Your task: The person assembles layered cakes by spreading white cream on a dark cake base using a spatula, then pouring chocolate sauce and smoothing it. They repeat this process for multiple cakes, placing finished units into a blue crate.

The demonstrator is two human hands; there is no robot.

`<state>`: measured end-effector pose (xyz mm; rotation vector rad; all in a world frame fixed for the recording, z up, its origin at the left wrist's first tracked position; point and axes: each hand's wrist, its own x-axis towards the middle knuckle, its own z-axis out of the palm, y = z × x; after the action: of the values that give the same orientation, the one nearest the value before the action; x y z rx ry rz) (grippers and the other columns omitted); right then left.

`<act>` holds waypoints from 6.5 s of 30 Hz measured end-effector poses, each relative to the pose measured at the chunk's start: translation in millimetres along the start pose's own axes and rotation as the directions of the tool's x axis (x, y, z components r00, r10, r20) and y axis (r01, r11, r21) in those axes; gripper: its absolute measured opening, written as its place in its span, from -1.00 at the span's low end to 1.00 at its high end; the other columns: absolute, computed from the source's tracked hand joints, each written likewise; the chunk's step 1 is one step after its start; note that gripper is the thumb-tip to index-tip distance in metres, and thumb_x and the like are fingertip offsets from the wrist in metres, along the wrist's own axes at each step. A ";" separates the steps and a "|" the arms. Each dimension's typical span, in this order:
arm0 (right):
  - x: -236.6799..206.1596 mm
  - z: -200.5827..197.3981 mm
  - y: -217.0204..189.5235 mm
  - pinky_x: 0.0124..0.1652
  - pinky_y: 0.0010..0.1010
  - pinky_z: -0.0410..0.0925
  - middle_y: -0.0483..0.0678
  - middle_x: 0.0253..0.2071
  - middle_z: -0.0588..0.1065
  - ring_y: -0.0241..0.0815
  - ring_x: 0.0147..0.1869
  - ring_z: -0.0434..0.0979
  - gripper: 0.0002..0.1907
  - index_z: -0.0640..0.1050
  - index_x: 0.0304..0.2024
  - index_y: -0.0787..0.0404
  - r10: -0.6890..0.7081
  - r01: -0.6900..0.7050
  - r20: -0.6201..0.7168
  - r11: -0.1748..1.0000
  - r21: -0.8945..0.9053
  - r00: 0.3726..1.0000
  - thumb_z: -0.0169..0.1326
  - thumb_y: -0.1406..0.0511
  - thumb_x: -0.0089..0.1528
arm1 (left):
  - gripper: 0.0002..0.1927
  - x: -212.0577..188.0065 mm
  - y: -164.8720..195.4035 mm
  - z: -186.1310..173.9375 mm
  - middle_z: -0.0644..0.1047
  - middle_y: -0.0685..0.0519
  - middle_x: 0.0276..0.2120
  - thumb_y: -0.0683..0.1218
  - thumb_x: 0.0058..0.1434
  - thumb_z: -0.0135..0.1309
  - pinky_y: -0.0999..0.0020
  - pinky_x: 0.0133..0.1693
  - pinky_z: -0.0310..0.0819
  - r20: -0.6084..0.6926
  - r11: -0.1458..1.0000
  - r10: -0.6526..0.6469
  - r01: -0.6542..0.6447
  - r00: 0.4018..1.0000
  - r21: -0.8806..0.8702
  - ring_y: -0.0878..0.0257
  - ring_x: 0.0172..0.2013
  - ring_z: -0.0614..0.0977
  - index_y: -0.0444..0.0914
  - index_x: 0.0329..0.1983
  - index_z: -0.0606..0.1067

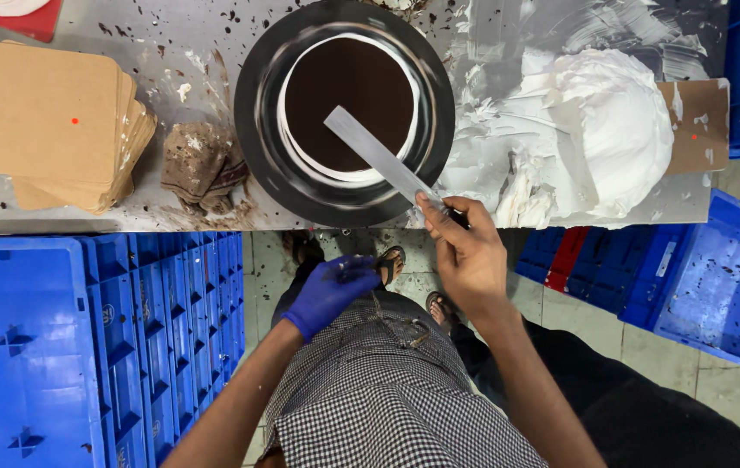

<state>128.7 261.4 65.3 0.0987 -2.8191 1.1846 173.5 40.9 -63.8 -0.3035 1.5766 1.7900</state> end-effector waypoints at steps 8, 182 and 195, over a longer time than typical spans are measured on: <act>0.4 24.8 -11.5 -0.18 -0.38 0.51 0.07 0.05 0.51 -0.14 -0.01 0.60 -0.50 0.64 0.09 0.09 -0.145 0.127 0.106 0.979 0.161 0.984 0.12 0.56 0.14 | -0.53 7.3 -22.0 -7.2 0.68 0.03 -0.10 -0.11 0.18 0.22 0.46 -0.03 0.58 0.042 0.996 0.054 -0.051 0.998 -0.067 0.35 -0.11 0.68 -0.35 0.16 0.52; -254.2 62.4 216.3 -0.08 -0.41 0.34 0.03 -0.10 0.43 -0.20 -0.06 0.42 -0.56 0.48 0.32 0.28 0.220 -0.269 -0.458 0.962 -0.043 0.861 0.09 0.44 0.37 | -0.81 -30.4 58.2 -109.3 0.52 0.17 -0.41 -0.15 0.21 0.36 0.37 -0.32 0.44 -0.629 0.888 0.442 -0.413 0.639 0.204 0.40 -0.38 0.47 -0.32 -0.34 0.56; -105.0 16.7 -8.6 -0.49 -0.57 0.23 -0.03 -0.30 0.52 -0.38 -0.48 0.39 -0.61 0.36 0.28 0.36 0.583 -0.354 -0.251 0.724 0.592 0.772 -0.14 0.19 0.56 | -0.56 8.8 132.7 -291.3 0.56 -0.29 0.02 -0.05 0.21 0.09 -0.11 -0.01 0.51 -0.360 0.201 0.538 0.299 0.762 0.933 -0.25 -0.04 0.62 -0.29 0.15 0.51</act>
<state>233.0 246.4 49.2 -0.8218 -2.1198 1.7811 1.0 -227.2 -32.9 -0.1104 3.0021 0.2841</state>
